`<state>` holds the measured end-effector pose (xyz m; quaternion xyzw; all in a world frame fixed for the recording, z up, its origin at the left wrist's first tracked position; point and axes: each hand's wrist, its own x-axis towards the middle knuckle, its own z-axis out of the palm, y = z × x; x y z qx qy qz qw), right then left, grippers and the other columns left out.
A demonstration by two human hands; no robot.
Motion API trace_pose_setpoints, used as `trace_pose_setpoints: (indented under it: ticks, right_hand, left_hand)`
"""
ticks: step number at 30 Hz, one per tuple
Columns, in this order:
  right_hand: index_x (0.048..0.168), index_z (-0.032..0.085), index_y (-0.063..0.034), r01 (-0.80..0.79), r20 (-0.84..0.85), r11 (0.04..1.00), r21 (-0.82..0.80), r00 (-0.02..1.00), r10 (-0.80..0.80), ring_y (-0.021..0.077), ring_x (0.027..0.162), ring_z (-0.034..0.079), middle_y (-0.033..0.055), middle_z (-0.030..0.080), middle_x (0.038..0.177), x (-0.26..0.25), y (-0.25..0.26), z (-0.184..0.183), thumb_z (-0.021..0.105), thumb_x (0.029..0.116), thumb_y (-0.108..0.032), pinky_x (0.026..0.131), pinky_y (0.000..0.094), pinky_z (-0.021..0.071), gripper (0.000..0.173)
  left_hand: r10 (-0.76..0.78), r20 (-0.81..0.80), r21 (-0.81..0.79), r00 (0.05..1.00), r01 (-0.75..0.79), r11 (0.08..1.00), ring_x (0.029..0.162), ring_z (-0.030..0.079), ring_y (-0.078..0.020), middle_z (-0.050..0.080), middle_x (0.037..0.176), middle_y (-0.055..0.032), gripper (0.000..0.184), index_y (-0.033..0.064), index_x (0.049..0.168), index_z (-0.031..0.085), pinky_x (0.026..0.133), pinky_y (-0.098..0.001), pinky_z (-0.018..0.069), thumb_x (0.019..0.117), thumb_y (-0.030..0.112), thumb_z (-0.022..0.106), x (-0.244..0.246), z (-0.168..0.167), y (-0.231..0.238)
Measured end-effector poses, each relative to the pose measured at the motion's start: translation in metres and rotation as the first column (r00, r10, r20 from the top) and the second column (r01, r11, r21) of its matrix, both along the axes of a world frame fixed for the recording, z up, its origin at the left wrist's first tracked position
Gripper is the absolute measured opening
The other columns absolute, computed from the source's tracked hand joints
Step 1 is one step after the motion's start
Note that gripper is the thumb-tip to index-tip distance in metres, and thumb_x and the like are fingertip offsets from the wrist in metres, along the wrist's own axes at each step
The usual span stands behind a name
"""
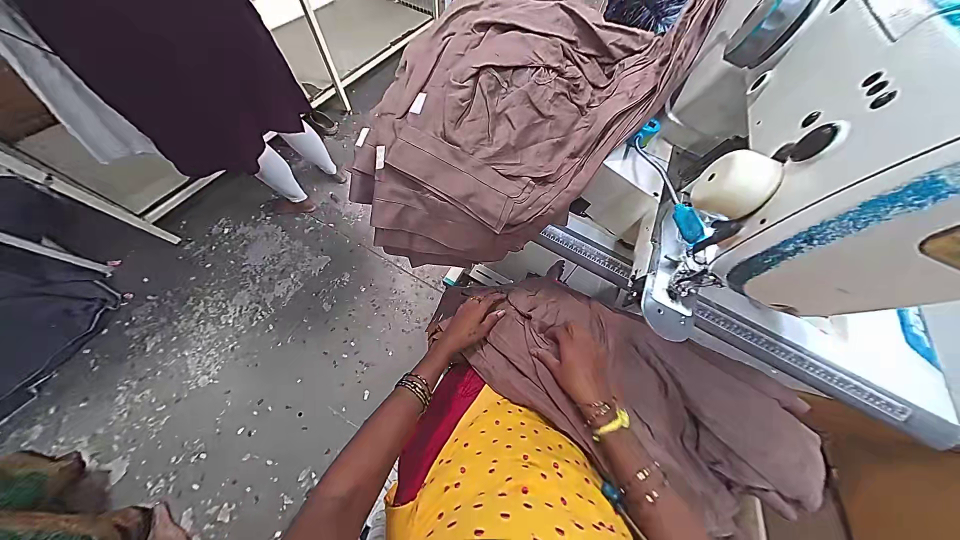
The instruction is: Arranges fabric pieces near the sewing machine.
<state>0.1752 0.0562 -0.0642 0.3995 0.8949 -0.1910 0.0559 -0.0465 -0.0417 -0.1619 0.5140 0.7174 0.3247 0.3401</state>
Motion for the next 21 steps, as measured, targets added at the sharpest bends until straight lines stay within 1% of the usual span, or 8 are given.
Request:
trace_pose_setpoints:
  ticks: [3,7,12,14,15,17,19,21]
  right_hand:
    - [0.113,0.068,0.0046,0.022,-0.192,0.994,-0.106,0.980,-0.042,0.0350,0.106,0.068,0.0227,0.070,0.110,-0.008,0.004,0.008,0.056,0.1051,-0.024,0.095,0.0521,0.0510,0.032]
    - [0.112,0.064,0.0041,0.077,-0.619,0.904,-0.420,0.705,-0.347,0.0041,0.088,0.063,0.0038,0.067,0.096,0.055,-0.002,0.066,0.050,0.1051,-0.016,0.085,0.0267,0.0531,0.025]
    - [0.101,0.061,-0.0121,0.294,-0.740,0.921,-0.256,0.553,-0.383,-0.0094,0.080,0.062,-0.0165,0.065,0.086,0.163,0.039,0.119,0.055,0.1021,-0.016,0.077,0.0136,0.0546,0.008]
    - [0.109,0.062,-0.0061,0.529,-0.658,0.849,0.017,0.645,-0.389,-0.0021,0.071,0.057,-0.0066,0.060,0.080,0.183,0.054,0.121,0.062,0.0985,-0.019,0.068,0.0199,0.0506,0.017]
    - [0.120,0.062,0.0013,0.585,-0.607,0.795,0.163,0.695,-0.386,0.0168,0.075,0.060,0.0101,0.064,0.085,0.185,0.057,0.118,0.065,0.0976,-0.020,0.071,0.0395,0.0500,0.032]
    - [0.135,0.055,0.0076,0.538,-0.537,0.786,0.305,0.779,-0.324,0.0440,0.108,0.063,0.0302,0.064,0.116,0.173,0.047,0.120,0.061,0.0989,-0.024,0.096,0.0613,0.0475,0.048]
    - [0.128,0.062,0.0061,0.440,-0.578,0.838,0.324,0.793,-0.193,0.0387,0.116,0.063,0.0270,0.065,0.123,0.143,0.022,0.120,0.057,0.1006,-0.029,0.101,0.0542,0.0498,0.045]
    - [0.115,0.071,-0.0017,0.255,-0.635,0.926,0.278,0.772,-0.022,0.0258,0.113,0.066,0.0151,0.070,0.116,0.106,-0.007,0.110,0.057,0.1017,-0.029,0.098,0.0436,0.0542,0.034]
  left_hand:
    - [0.088,0.016,0.070,0.996,-0.089,0.994,0.143,0.044,-0.0347,0.049,0.153,-0.0170,0.050,0.0104,0.151,0.049,0.119,-0.0565,0.0318,0.1076,0.034,0.045,-0.011,-0.007,-0.009]
    - [0.146,0.091,0.103,0.985,-0.155,0.983,0.144,0.044,-0.0337,0.051,0.151,-0.0197,0.045,0.0014,0.147,0.052,0.121,-0.0523,0.0297,0.1081,0.023,0.042,-0.046,-0.002,-0.055]
    - [-0.140,0.079,0.142,0.987,0.128,0.982,0.146,0.041,-0.0361,0.046,0.154,-0.0212,0.053,0.0064,0.147,0.055,0.119,-0.0568,0.0314,0.1019,0.035,0.053,-0.028,0.011,-0.070]
    - [-0.160,0.043,0.120,0.986,0.154,0.981,0.147,0.036,-0.0403,0.035,0.160,-0.0256,0.067,0.0122,0.155,0.045,0.117,-0.0597,0.0330,0.0966,0.040,0.063,-0.009,0.017,-0.060]
    - [-0.148,-0.008,0.093,0.989,0.148,0.985,0.148,0.033,-0.0425,0.028,0.163,-0.0269,0.079,0.0159,0.158,0.039,0.115,-0.0620,0.0330,0.0920,0.048,0.067,-0.001,0.021,-0.054]
    - [-0.149,-0.054,0.016,0.987,0.150,0.988,0.153,0.017,-0.0481,0.008,0.167,-0.0304,0.102,0.0211,0.163,0.028,0.119,-0.0648,0.0220,0.0817,0.065,0.070,0.012,0.032,-0.045]
    - [-0.186,-0.106,-0.082,0.977,0.178,0.981,0.152,0.010,-0.0541,-0.003,0.166,-0.0333,0.106,0.0276,0.164,0.026,0.119,-0.0704,0.0100,0.0780,0.071,0.071,0.023,0.042,-0.040]
    - [-0.187,-0.175,-0.134,0.967,0.165,0.977,0.153,0.005,-0.0542,-0.004,0.166,-0.0340,0.089,0.0311,0.161,0.033,0.118,-0.0729,0.0058,0.0852,0.056,0.072,0.030,0.040,-0.038]
